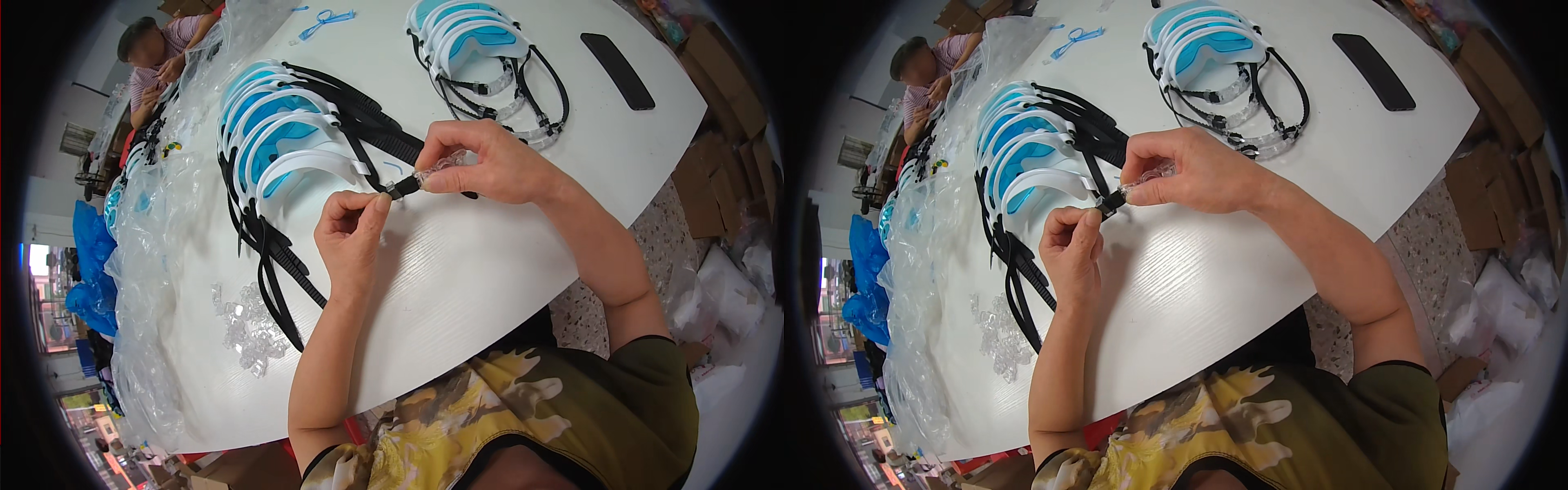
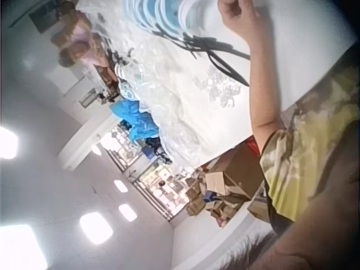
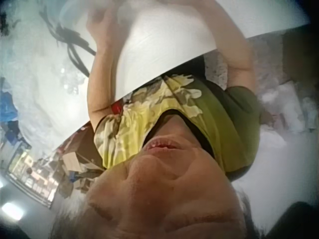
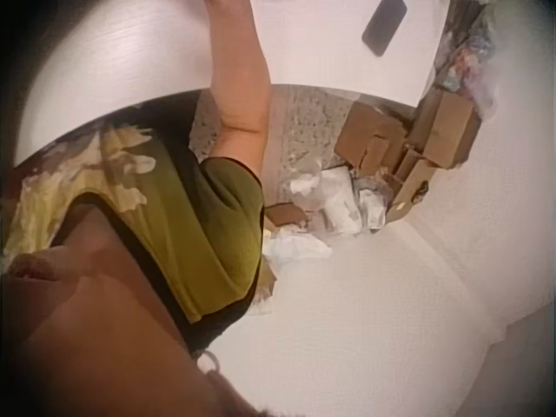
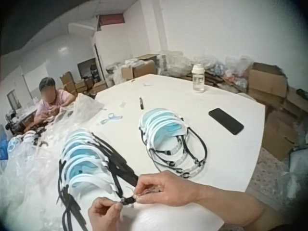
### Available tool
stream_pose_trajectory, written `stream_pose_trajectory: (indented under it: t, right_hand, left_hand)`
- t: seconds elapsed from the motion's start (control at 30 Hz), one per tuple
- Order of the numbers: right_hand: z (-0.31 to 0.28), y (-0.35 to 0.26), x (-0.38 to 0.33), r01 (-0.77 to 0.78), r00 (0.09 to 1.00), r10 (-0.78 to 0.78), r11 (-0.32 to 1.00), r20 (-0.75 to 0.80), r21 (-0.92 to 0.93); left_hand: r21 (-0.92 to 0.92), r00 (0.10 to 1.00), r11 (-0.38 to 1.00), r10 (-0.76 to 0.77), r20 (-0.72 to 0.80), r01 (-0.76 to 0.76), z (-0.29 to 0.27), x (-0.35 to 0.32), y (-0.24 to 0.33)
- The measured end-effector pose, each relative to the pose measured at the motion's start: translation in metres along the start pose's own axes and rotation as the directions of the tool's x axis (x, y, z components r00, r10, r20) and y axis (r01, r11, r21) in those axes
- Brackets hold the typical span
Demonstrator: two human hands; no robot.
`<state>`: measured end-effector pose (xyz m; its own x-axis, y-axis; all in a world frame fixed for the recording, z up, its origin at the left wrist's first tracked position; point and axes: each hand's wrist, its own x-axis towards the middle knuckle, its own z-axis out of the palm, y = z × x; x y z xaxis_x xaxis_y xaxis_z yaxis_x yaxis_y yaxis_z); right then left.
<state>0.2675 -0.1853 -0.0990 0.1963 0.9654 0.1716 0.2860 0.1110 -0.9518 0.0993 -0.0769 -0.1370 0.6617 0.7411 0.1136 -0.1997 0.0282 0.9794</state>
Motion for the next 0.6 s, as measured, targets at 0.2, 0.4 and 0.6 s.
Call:
stream_pose_trajectory:
  t: [0.2, 0.4, 0.6]
  right_hand:
    - [-0.003, 0.002, 0.002, 0.047, 0.999, -0.047, 0.998, -0.01, -0.028]
    - [0.002, 0.004, -0.001, 0.117, 0.993, -0.118, 0.981, 0.007, -0.156]
    - [0.012, -0.002, -0.001, 0.105, 0.993, -0.114, 0.959, -0.016, -0.264]
  left_hand:
    - [0.357, 0.949, 0.88, 0.294, 0.11, -0.314, -0.003, 0.003, 0.008]
    - [0.65, 0.903, 0.627, 0.281, 0.327, -0.43, 0.011, -0.001, 0.021]
    - [0.665, 0.911, 0.622, 0.29, 0.294, -0.413, 0.006, -0.002, 0.015]
